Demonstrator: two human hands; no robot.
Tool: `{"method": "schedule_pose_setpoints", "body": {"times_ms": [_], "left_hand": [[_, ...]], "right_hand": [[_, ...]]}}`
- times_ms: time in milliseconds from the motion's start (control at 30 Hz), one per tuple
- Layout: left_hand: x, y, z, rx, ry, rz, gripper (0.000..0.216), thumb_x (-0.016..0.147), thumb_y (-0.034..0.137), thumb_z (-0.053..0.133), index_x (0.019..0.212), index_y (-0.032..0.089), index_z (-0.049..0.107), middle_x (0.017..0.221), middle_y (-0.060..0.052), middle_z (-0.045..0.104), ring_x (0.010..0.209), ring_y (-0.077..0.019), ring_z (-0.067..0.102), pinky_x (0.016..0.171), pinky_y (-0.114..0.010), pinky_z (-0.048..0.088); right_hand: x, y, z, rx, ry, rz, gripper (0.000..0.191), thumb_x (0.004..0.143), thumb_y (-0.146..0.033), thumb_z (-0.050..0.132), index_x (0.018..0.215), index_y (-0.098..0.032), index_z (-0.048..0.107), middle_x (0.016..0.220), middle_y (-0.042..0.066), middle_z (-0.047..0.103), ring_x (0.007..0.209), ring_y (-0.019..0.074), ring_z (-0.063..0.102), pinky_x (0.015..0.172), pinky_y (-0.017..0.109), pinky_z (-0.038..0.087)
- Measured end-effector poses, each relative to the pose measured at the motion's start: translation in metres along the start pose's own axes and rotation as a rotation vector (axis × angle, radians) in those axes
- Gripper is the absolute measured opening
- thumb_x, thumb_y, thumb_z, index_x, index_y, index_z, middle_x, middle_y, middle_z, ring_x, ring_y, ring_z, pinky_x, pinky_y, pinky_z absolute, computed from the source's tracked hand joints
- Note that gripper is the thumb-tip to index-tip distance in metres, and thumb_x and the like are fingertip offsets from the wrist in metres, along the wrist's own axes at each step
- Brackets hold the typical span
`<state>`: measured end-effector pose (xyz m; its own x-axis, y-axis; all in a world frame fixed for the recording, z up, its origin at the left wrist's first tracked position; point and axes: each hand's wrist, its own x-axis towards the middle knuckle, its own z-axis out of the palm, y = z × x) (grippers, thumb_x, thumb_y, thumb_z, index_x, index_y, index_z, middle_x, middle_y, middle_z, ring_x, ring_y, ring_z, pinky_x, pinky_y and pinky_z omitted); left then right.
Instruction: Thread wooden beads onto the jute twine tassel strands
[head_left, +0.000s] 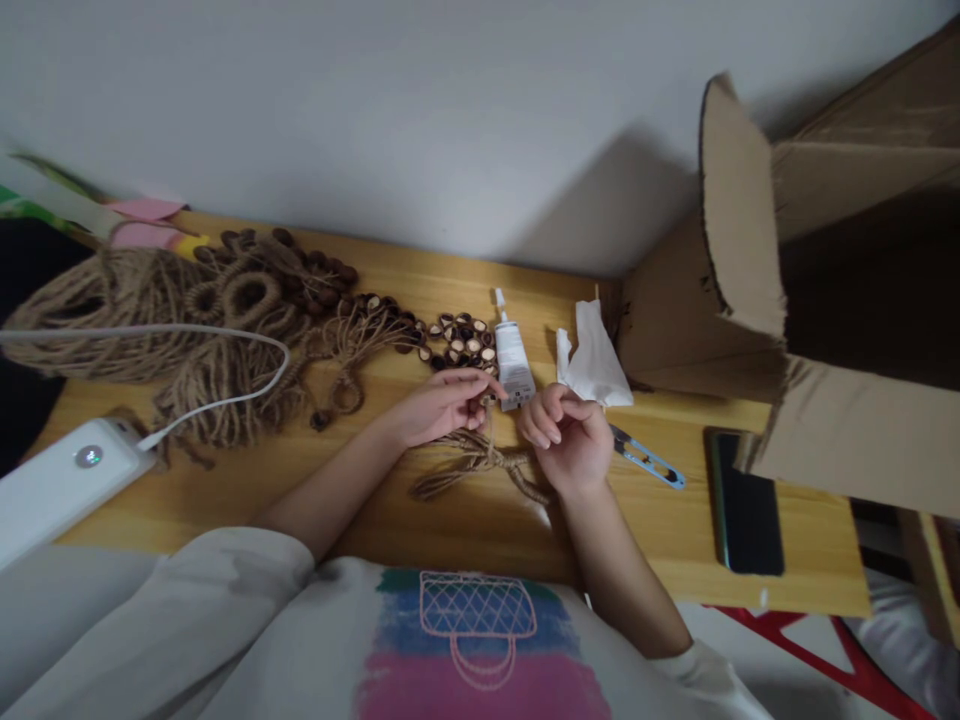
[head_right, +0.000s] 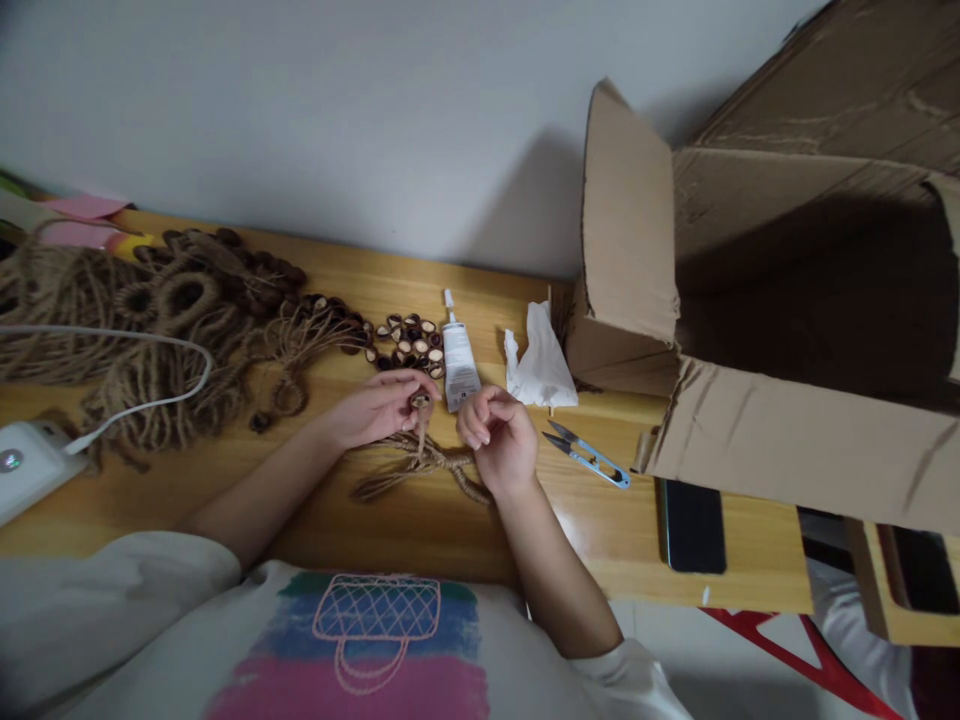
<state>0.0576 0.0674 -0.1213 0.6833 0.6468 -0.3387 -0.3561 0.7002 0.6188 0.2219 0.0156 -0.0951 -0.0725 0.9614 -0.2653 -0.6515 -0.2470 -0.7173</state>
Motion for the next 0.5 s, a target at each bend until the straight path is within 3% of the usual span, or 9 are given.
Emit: {"method": "schedule_pose_setpoints", "body": {"times_ms": [500], "left_hand": [[0.0005,-0.0010,-0.0016,0.009,-0.008,-0.006,0.026,0.072,0.032,0.075,0.081,0.009,0.070,0.061,-0.003,0.062,0.050,-0.0075,0.055,0.050,-0.018,0.043]], "right_hand": [[-0.0016,-0.0002,0.0020,0.055,-0.054,0.054,0.022,0.069,-0.025,0.056,0.051,-0.019,0.045,0.039,-0.007,0.029,0.038,0.0071,0.025,0.041,0.023,0.019]]}}
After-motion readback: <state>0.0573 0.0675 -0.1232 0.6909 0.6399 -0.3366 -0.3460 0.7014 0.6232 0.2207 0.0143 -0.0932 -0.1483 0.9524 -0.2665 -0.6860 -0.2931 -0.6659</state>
